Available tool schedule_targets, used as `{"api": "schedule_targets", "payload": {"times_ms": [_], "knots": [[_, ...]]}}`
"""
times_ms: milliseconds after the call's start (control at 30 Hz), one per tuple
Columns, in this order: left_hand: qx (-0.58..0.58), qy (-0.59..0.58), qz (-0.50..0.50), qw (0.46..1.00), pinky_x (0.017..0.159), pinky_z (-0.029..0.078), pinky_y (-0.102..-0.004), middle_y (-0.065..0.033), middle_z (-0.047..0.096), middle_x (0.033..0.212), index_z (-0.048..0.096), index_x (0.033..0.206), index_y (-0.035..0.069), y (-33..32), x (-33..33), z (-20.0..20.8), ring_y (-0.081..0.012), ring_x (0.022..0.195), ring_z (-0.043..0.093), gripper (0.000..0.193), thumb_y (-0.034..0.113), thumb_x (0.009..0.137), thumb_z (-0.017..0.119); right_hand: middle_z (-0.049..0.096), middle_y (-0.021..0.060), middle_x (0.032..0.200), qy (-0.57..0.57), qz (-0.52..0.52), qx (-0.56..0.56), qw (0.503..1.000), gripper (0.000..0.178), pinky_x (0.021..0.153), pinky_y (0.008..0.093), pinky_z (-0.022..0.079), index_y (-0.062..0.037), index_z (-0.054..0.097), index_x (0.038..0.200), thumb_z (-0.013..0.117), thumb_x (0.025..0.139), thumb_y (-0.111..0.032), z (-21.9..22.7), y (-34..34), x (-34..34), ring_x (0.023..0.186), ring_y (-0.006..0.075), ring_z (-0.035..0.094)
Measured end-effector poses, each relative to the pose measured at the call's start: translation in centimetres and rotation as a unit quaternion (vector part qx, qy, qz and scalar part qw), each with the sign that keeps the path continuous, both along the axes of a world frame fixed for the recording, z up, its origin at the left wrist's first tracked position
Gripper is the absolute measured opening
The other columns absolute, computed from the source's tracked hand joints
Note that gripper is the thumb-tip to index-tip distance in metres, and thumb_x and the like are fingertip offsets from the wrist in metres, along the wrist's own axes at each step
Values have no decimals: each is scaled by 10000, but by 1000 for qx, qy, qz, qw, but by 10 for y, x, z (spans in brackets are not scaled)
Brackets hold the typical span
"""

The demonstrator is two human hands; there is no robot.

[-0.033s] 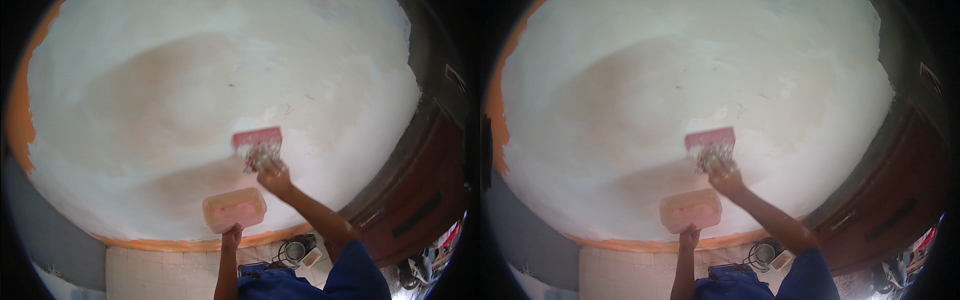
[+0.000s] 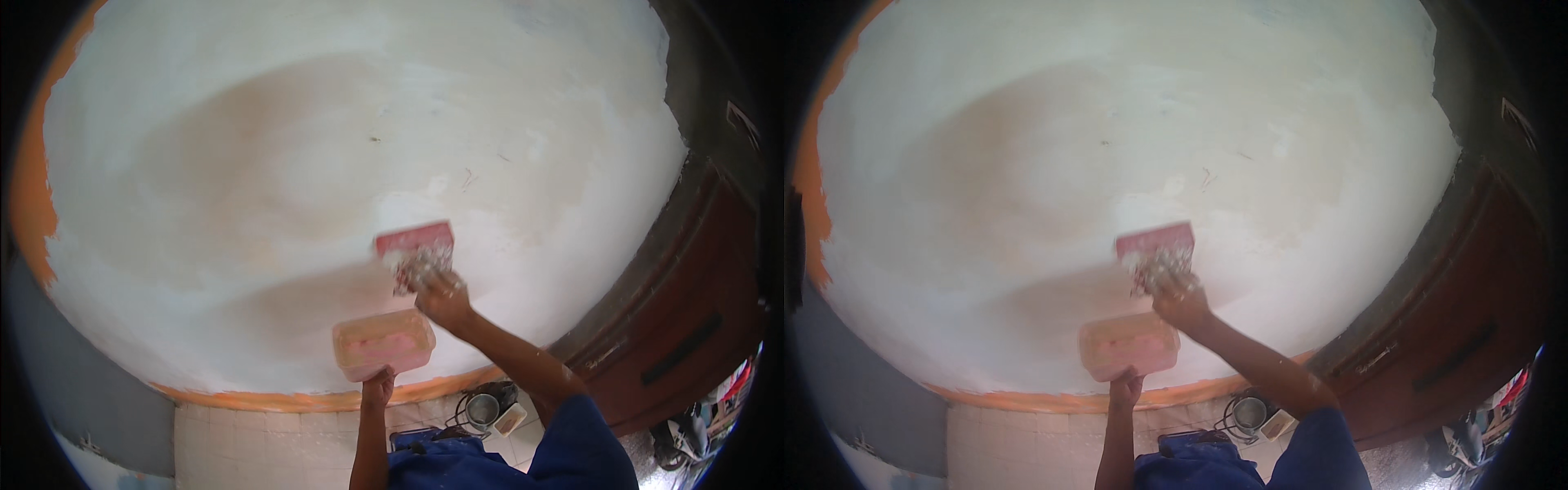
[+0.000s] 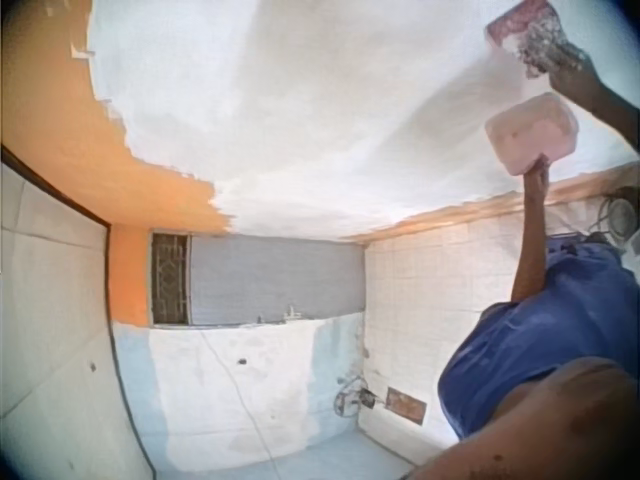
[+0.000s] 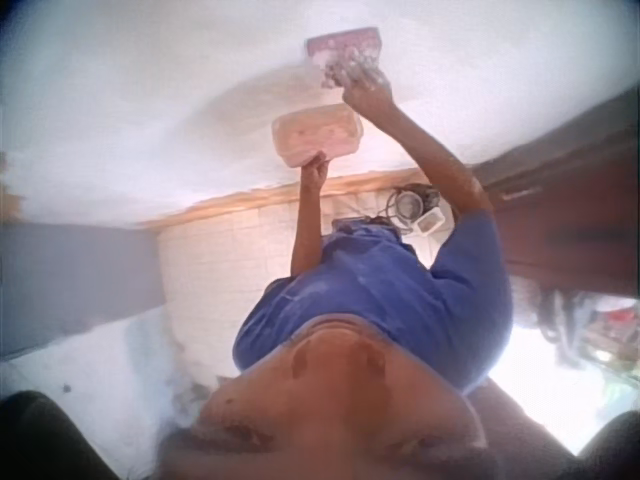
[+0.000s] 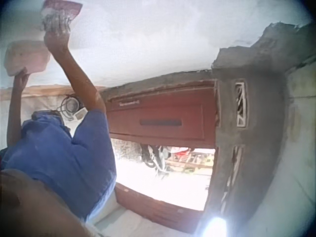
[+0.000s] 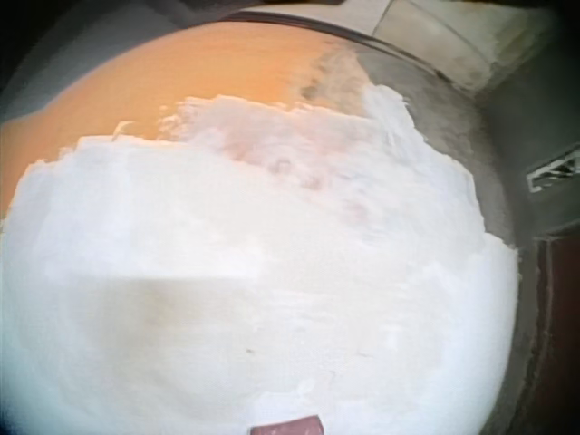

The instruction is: The person applies plaster to a wall using a putty knife and a plastic container, smoothing the material across the surface.

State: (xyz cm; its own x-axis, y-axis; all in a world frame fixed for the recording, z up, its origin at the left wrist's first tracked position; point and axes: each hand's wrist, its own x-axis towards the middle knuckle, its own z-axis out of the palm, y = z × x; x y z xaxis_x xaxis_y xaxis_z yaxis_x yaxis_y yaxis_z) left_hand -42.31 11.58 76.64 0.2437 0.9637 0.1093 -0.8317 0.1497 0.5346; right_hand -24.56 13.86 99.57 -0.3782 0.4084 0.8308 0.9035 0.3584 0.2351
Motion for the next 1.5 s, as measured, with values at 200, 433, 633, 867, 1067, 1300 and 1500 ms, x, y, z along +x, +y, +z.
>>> {"api": "schedule_targets", "payload": {"times_ms": [200,433,633,867,1067,1300,1500], "knots": [[-28,-58,4,998,888,439,-422,-96,474,1124,378,1183,68,-3,-5,14,-244,1072,477,573,-154,674,521,577,112,1038,134,17,40,990,413,650,317,504,-61,590,996,543,602,55,74,-19,13,870,248,589],[-15,-77,-46,996,891,439,-436,-99,469,1135,342,1211,64,3,0,1,-267,1080,476,608,-149,672,526,580,109,1021,137,-73,160,975,352,615,319,521,-55,596,988,540,656,46,139,13,-11,863,258,601],[19,-30,-32,999,938,381,-461,-115,422,1213,297,1259,67,2,-4,0,-291,1157,401,627,-41,704,568,553,151,1047,63,40,24,997,371,679,324,520,13,581,968,547,598,15,8,-14,-56,958,305,568],[29,-36,-11,999,951,367,-474,-115,419,1218,294,1263,68,-4,-1,16,-302,1172,385,634,-20,707,586,493,187,1160,-3,56,117,992,398,710,349,511,43,569,995,551,602,-15,88,-3,-66,1044,328,513],[30,-38,-16,999,944,374,-474,-116,419,1220,292,1265,65,-7,4,11,-304,1169,387,628,-20,712,577,501,217,1104,8,-3,75,997,376,810,420,476,68,566,994,542,648,-79,53,25,-80,1046,379,485],[-66,-45,-21,997,921,406,-464,-118,444,1181,304,1247,66,3,-3,-30,-302,1114,443,606,-51,707,553,513,148,1133,1,33,-120,992,358,754,354,499,11,583,987,559,632,-34,-29,-8,-74,1052,317,507],[4,-39,-7,999,933,396,-467,-128,430,1194,284,1259,64,-4,-4,10,-300,1136,424,625,-59,705,547,483,120,1184,40,46,79,995,444,750,343,483,-32,539,1077,566,637,-89,71,-12,-33,1110,284,471]]}}
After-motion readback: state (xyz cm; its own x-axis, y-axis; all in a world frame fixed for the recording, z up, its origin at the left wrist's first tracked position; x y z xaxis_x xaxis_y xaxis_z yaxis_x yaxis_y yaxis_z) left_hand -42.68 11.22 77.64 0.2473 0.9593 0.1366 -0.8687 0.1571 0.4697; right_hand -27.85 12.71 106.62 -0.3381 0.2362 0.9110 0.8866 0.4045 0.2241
